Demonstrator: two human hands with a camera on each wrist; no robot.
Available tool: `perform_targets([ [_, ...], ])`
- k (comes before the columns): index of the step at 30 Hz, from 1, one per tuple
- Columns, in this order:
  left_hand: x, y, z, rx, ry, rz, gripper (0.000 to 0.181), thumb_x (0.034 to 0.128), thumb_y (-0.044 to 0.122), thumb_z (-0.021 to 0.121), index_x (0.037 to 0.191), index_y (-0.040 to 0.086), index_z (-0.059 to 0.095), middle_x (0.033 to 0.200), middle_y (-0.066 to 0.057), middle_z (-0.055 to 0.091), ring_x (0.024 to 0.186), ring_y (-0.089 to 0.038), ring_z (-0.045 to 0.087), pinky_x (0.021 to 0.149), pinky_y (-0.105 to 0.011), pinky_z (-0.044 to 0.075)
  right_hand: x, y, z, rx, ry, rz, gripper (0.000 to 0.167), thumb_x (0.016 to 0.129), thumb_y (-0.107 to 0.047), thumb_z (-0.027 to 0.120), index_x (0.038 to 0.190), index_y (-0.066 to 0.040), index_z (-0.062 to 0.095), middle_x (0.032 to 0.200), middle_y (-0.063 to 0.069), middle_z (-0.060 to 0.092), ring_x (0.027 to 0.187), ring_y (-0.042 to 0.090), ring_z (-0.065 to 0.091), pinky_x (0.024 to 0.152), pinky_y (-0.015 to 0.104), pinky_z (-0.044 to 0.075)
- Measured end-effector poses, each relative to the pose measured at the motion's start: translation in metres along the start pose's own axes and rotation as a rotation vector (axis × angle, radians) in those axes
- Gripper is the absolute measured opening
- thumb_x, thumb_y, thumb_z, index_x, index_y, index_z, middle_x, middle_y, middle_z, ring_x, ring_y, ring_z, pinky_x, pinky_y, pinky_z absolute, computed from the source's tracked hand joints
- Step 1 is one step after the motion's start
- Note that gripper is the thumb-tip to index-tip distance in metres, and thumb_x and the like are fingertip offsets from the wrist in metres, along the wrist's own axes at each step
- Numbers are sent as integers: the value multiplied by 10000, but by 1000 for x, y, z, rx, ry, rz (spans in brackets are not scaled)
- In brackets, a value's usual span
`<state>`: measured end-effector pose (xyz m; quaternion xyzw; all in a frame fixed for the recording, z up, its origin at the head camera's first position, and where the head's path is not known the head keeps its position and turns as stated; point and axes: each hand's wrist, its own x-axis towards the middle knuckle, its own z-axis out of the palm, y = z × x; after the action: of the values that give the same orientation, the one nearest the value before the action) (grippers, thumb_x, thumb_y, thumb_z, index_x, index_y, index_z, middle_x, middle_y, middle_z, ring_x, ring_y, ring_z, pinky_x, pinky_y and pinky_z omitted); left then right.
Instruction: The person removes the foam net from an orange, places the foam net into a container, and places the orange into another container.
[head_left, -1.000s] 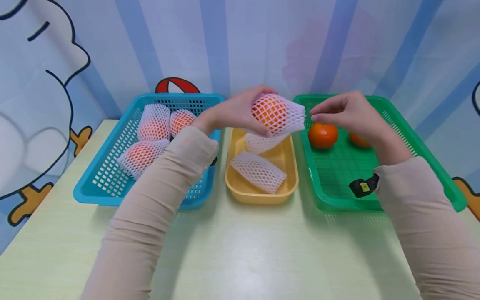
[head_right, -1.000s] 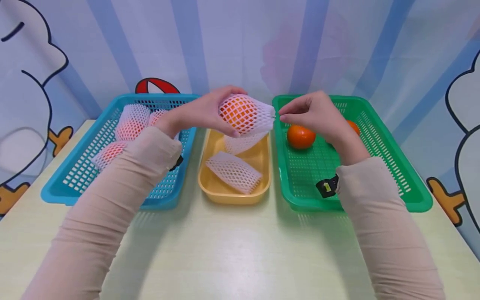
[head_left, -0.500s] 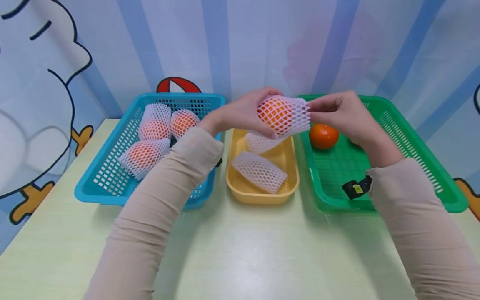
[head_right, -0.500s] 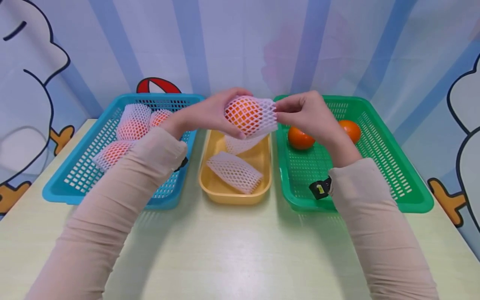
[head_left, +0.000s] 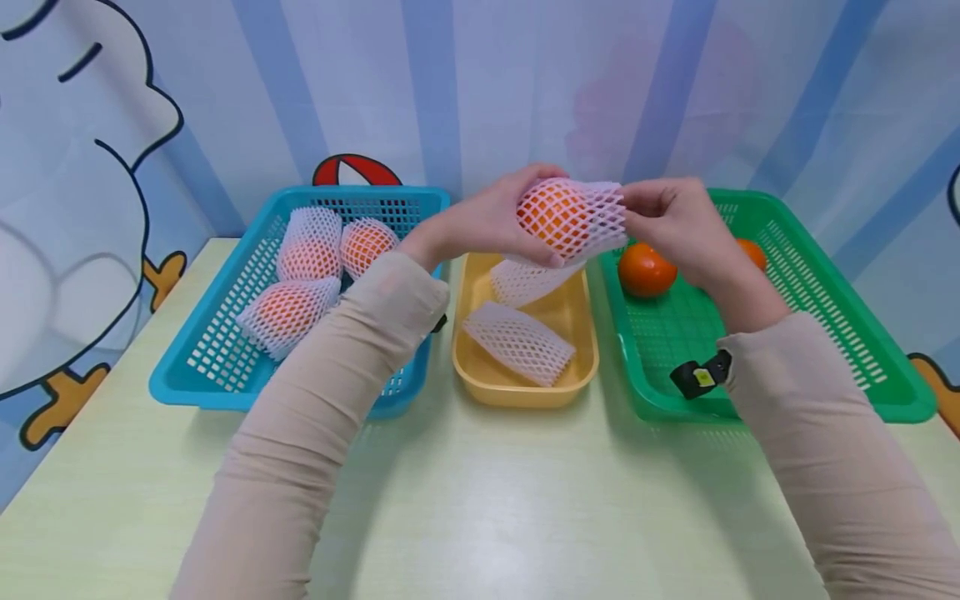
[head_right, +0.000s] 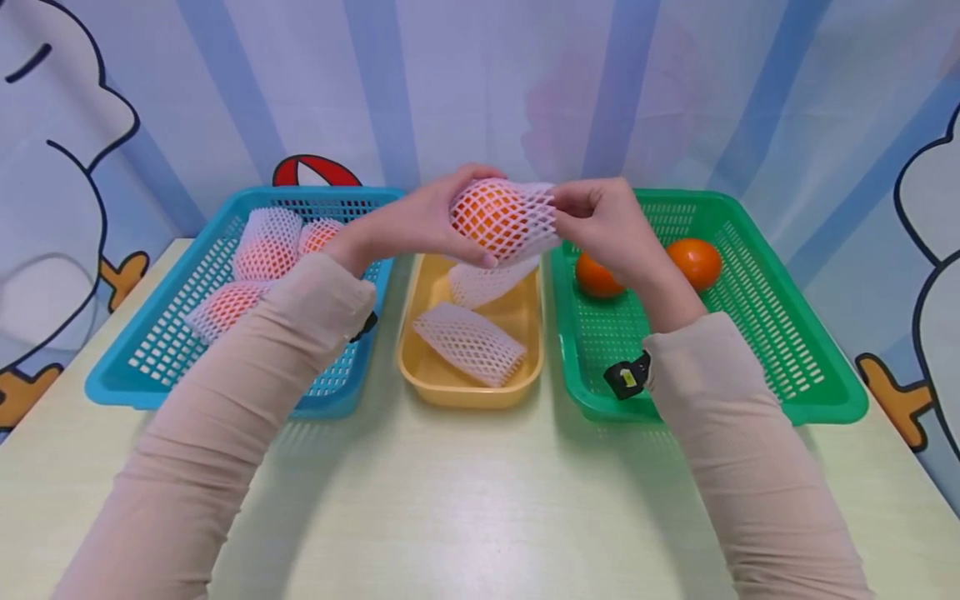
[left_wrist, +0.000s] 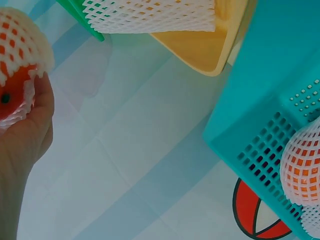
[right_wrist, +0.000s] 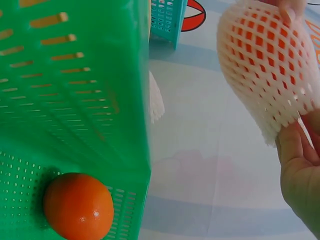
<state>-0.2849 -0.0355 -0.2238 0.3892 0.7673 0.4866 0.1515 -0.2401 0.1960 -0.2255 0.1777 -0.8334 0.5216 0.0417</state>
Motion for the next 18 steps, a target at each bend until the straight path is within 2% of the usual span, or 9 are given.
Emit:
perform_targets([
  [4,1,1,0,7,26,28,817,697,145,778,1371,102,319,1261,-54,466,1042,-191,510,874,-301,456,2,1,1,42,-50,-11,334,888,-3,563,1219,43,574,1056,0,659,909,96,632,742,198,512],
  [8,3,2,0,8,36,45,835,688,142,790,1375,91,320,1266,-56,466,1052,-181,507,883,-289,449,3,2,1,68,-146,4,494,860,-38,632,1331,-43,484,1231,81,574,1031,141,598,787,228,510],
  [11,0,10,3,3,39,31,847,700,123,785,1393,69,302,1285,-73,462,1065,-183,503,890,-278,445,4,2,2,75,-196,-3,580,846,-31,646,1375,-86,415,1270,103,520,1048,188,573,790,236,510],
  [15,2,11,5,-6,53,8,863,730,119,774,1424,72,263,1312,-68,453,1077,-176,503,893,-270,446,6,2,3,78,-215,-37,638,831,-27,658,1391,-110,365,1278,88,481,1051,224,546,803,228,501],
  [18,8,5,5,-5,73,3,868,743,134,771,1436,96,250,1319,-49,451,1081,-161,504,890,-262,448,6,2,3,80,-199,-60,654,819,-35,673,1385,-119,358,1280,75,468,1060,231,520,829,216,484],
])
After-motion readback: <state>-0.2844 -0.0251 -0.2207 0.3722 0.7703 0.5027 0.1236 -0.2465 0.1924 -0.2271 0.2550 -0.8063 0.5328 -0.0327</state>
